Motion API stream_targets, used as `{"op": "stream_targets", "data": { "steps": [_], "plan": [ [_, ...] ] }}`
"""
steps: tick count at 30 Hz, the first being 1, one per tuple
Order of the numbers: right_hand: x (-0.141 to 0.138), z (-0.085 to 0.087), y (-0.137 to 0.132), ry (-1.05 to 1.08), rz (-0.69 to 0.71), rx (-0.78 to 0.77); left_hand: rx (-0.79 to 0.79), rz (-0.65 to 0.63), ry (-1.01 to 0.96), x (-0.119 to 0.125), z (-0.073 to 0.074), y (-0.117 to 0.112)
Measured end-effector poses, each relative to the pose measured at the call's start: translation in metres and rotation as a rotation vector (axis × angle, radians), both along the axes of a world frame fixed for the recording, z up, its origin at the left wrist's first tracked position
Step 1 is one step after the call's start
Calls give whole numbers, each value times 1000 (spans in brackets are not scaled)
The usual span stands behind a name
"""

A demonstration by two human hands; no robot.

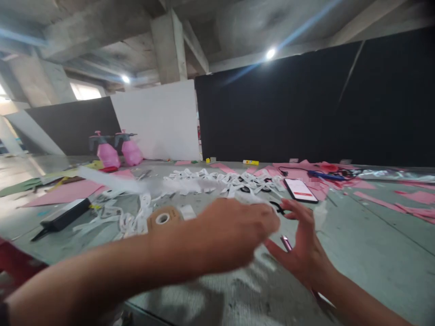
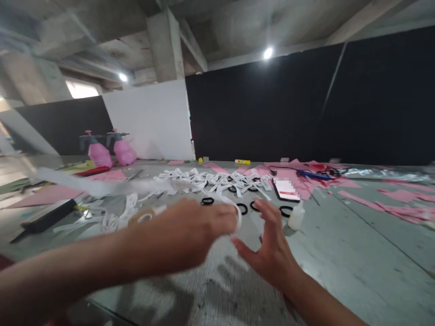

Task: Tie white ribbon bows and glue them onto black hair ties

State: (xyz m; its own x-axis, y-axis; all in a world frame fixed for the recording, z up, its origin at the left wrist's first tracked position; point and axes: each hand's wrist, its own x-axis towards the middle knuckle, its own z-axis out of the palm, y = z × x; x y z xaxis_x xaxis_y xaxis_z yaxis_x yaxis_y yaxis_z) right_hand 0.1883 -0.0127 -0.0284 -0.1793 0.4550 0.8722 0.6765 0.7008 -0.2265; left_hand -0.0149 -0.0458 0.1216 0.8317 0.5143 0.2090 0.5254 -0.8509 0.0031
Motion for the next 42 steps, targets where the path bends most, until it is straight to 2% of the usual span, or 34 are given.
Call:
{"op": "stream_targets", "data": {
  "steps": [2,3,5,8,9,11,15,18,20,22,26,31,33,37,39,42],
  "plan": [
    [-1,9,-8,-36,105,73,-132,-20,-22,21,-29,-5],
    [0,13,-11,-50,147,94,-177,-25,-53,29,-38,-6],
    [6,19,-14,-61,168,116,-263,-73,-188,41,-47,-3],
    [19,25,-10,-107,118,88,-402,-121,-463,42,-49,9],
    [24,27,-8,-111,101,52,-458,-94,-547,38,-50,16],
    [32,29,-1,-4,18,-52,-594,43,-644,25,-53,33],
    [48,38,13,446,-163,-221,-1056,215,-663,-12,-66,79],
    [57,43,25,707,-59,-279,-1205,283,-929,-36,-76,108],
    [61,43,31,821,29,-287,-1214,268,-1142,-46,-82,120],
    [63,42,33,821,6,-274,-1197,227,-1347,-51,-86,128],
    [62,42,27,549,-197,-149,-1109,152,-1694,-54,-88,137],
    [61,47,19,291,-299,7,-1025,133,-2150,-69,-74,144],
    [64,47,21,310,-295,3,-975,122,-2287,-80,-67,146],
    [74,43,31,528,-214,-64,-863,120,-2510,-101,-57,151],
    [79,43,34,606,-240,-50,-845,136,-2577,-109,-54,154],
    [87,49,36,632,-339,57,-891,139,-2635,-118,-53,155]
  ]
}}
